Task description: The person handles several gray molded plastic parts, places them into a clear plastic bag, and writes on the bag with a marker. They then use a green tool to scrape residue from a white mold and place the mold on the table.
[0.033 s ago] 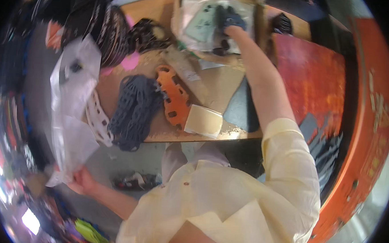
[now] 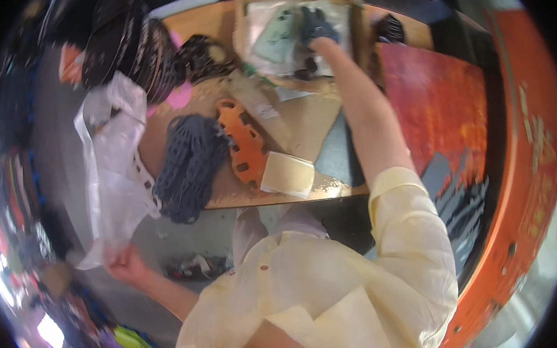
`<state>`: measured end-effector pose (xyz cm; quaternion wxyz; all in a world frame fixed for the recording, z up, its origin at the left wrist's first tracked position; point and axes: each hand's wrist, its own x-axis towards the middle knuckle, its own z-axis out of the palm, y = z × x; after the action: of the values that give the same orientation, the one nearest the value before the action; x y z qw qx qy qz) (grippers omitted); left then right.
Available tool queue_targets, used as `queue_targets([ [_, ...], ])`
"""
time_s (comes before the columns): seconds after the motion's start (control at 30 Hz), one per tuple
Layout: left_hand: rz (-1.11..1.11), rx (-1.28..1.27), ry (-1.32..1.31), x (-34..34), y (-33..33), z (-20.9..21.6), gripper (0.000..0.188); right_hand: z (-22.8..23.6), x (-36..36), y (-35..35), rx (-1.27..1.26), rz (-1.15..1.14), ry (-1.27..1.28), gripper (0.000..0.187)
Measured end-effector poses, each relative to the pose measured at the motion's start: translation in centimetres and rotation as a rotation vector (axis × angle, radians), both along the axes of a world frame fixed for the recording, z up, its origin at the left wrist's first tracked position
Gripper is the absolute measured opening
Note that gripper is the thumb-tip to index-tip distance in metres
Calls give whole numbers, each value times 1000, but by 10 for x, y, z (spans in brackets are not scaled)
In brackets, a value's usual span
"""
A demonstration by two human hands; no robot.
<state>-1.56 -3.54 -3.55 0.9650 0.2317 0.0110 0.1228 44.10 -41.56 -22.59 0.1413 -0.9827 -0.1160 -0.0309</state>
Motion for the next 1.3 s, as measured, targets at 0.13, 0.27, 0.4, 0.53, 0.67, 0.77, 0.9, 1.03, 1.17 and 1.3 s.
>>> queue_targets([
  [0.13, 286, -4, 731, -4, -76, -52, 26, 25, -99, -2, 329, -182, -17, 41],
  [0.27, 148, 1186, 374, 37, -97, -49, 14, 44, -282, -3, 840, 151, 318, 34],
  [0.4, -363, 666, 242, 61, -122, -15, 12, 83, -425, -6, 986, 61, 565, 34],
  [0.53, -759, 1021, 1, 46, -192, 5, 10, 144, -501, -4, 1185, -160, 615, 45],
  [0.67, -970, 1317, -536, 17, -246, 18, 7, 189, -546, -19, 845, -206, 172, 35],
  [0.77, -1042, 1331, -516, 10, -261, 21, 9, 204, -582, -54, 678, -415, 8, 30],
  [0.9, -1122, 1349, -357, 12, -259, 14, 19, 205, -629, -113, 598, -840, -137, 23],
  [1.03, -1215, 1241, -257, 2, -264, 7, 31, 211, -679, -204, 449, -1022, -244, 28],
  [1.17, -1355, 1220, -83, -13, -304, 6, 37, 261, -733, -371, 38, -922, -699, 21],
  [1.3, -1003, 1382, -278, -18, -397, 25, 29, 371, -768, -581, -296, -950, -669, 40],
])
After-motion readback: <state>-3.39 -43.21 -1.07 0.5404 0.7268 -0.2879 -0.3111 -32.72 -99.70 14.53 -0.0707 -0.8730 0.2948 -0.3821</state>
